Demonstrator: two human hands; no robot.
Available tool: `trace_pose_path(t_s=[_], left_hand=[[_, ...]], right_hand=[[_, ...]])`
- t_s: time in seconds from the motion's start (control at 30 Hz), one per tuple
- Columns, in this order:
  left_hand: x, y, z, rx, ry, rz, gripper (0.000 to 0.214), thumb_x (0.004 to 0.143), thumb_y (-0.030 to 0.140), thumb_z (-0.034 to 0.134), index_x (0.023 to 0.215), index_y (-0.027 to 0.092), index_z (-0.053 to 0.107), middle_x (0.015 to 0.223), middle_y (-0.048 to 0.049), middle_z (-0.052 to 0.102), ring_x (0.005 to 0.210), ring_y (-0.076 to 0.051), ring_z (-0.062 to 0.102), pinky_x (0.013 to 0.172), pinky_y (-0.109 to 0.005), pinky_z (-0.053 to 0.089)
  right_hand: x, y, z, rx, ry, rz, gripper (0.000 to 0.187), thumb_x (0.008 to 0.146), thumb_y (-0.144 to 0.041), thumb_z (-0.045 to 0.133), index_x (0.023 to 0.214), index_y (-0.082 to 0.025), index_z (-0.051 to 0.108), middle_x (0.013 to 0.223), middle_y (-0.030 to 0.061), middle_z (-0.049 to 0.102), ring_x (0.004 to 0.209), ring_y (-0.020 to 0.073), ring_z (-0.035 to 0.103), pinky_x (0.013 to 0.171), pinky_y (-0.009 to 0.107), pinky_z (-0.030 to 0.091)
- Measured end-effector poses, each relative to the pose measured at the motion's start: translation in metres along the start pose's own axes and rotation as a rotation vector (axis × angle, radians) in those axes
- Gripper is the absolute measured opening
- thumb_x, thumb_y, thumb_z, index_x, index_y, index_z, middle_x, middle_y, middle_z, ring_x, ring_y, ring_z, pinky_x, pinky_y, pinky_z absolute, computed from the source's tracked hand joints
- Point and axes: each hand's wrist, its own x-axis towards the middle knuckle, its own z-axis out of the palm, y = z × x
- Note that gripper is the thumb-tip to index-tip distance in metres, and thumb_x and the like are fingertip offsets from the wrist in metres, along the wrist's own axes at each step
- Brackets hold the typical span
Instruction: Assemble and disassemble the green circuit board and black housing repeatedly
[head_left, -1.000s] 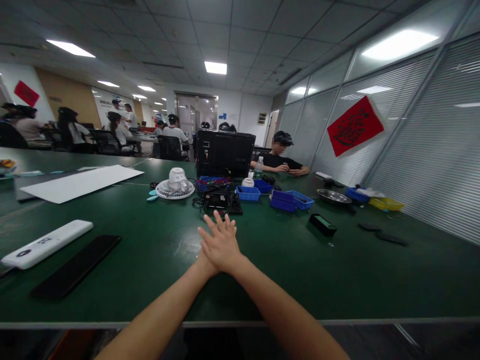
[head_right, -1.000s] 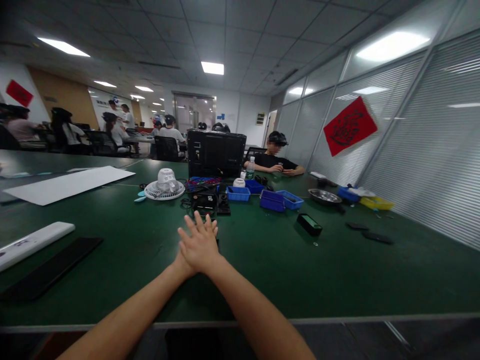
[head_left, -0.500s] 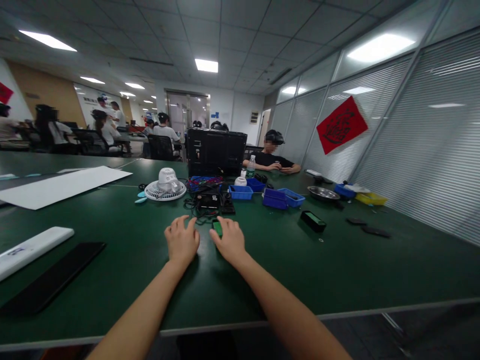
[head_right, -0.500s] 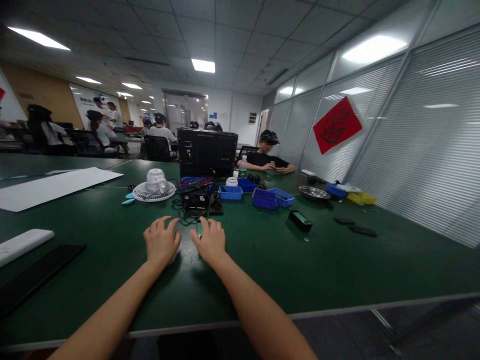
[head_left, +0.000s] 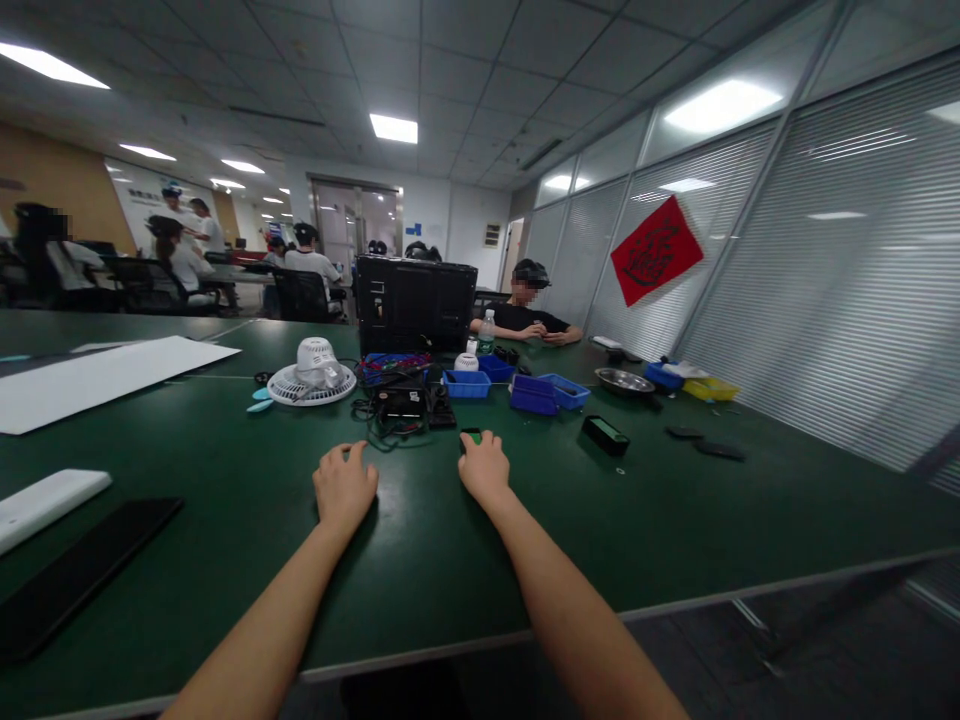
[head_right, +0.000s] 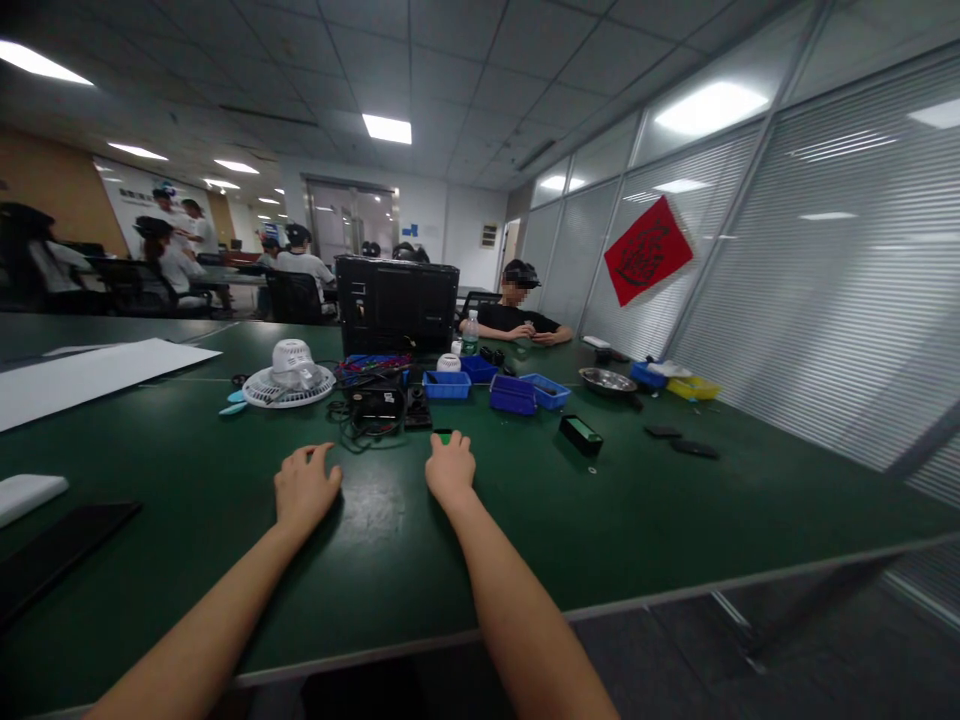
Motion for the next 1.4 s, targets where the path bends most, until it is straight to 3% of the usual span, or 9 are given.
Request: trace_pose_path(t_s=[0.23, 0.4, 0.57, 0.73, 0.93, 1.03, 1.23, 1.4], left_hand=[[0.002, -0.001, 0.002, -0.006, -0.035, -0.022, 0.045, 0.078, 0.028, 0.041, 0.122, 0.017, 0.047, 0.110, -0.0137, 0.051, 0.100, -0.026, 0.047, 0.079, -0.036, 0.038], [0.002, -0.001, 0.002, -0.020, -0.059, -0.019, 0.046, 0.079, 0.029, 0.041, 0.123, 0.017, 0.046, 0.110, -0.0134, 0.052, 0.099, -0.026, 0.048, 0.081, -0.036, 0.039], [0.002, -0.001, -0.001, -0.045, -0.082, -0.035, 0.046, 0.079, 0.029, 0.039, 0.123, 0.016, 0.045, 0.109, -0.0140, 0.052, 0.098, -0.026, 0.050, 0.080, -0.035, 0.040], [0.002, -0.001, -0.003, -0.041, -0.106, -0.037, 0.047, 0.079, 0.029, 0.039, 0.124, 0.015, 0.044, 0.109, -0.0146, 0.053, 0.098, -0.026, 0.050, 0.081, -0.035, 0.039], [0.003, -0.002, 0.001, -0.028, -0.110, -0.034, 0.048, 0.079, 0.030, 0.039, 0.124, 0.015, 0.043, 0.109, -0.0150, 0.053, 0.096, -0.026, 0.051, 0.082, -0.035, 0.039], [0.004, -0.002, 0.002, -0.025, -0.116, -0.034, 0.048, 0.079, 0.030, 0.039, 0.124, 0.015, 0.043, 0.109, -0.0148, 0.053, 0.096, -0.026, 0.051, 0.082, -0.035, 0.039], [0.004, -0.003, 0.001, -0.030, -0.126, -0.032, 0.048, 0.079, 0.031, 0.038, 0.124, 0.014, 0.043, 0.108, -0.0153, 0.053, 0.096, -0.026, 0.052, 0.082, -0.035, 0.040], [0.004, -0.002, -0.001, -0.042, -0.140, -0.036, 0.048, 0.080, 0.030, 0.037, 0.125, 0.014, 0.043, 0.107, -0.0154, 0.054, 0.096, -0.026, 0.052, 0.081, -0.034, 0.040]], right_hand=[[0.007, 0.045, -0.004, 0.081, -0.051, 0.152, 0.043, 0.079, -0.030, 0.047, 0.122, -0.028, 0.049, 0.120, 0.0109, 0.040, 0.104, 0.0256, 0.043, 0.077, 0.032, 0.040], [0.013, 0.079, 0.000, 0.341, -0.061, 0.264, 0.042, 0.082, -0.033, 0.040, 0.123, -0.025, 0.049, 0.115, 0.0076, 0.049, 0.095, 0.0178, 0.053, 0.078, 0.026, 0.041], [0.021, 0.103, 0.001, 0.420, -0.123, 0.411, 0.039, 0.082, -0.034, 0.038, 0.116, -0.024, 0.055, 0.110, 0.0040, 0.059, 0.098, 0.0191, 0.055, 0.077, 0.026, 0.042], [0.020, 0.104, -0.004, 0.348, -0.165, 0.452, 0.038, 0.082, -0.038, 0.038, 0.113, -0.024, 0.056, 0.109, 0.0051, 0.061, 0.098, 0.0225, 0.056, 0.076, 0.030, 0.043], [0.014, 0.094, -0.011, 0.246, -0.121, 0.382, 0.056, 0.078, -0.055, 0.041, 0.122, -0.021, 0.048, 0.114, 0.0112, 0.056, 0.104, 0.0273, 0.051, 0.079, 0.036, 0.042], [0.013, 0.092, -0.013, 0.239, -0.141, 0.376, 0.057, 0.076, -0.054, 0.045, 0.122, -0.021, 0.047, 0.114, 0.0113, 0.055, 0.104, 0.0258, 0.051, 0.078, 0.034, 0.042], [0.018, 0.105, -0.013, 0.294, -0.134, 0.496, 0.052, 0.078, -0.052, 0.041, 0.118, -0.020, 0.051, 0.111, 0.0111, 0.058, 0.098, 0.0243, 0.056, 0.075, 0.033, 0.043], [0.022, 0.121, -0.018, 0.363, -0.174, 0.589, 0.046, 0.081, -0.051, 0.036, 0.103, -0.021, 0.062, 0.102, 0.0095, 0.063, 0.093, 0.0231, 0.059, 0.072, 0.031, 0.044]])
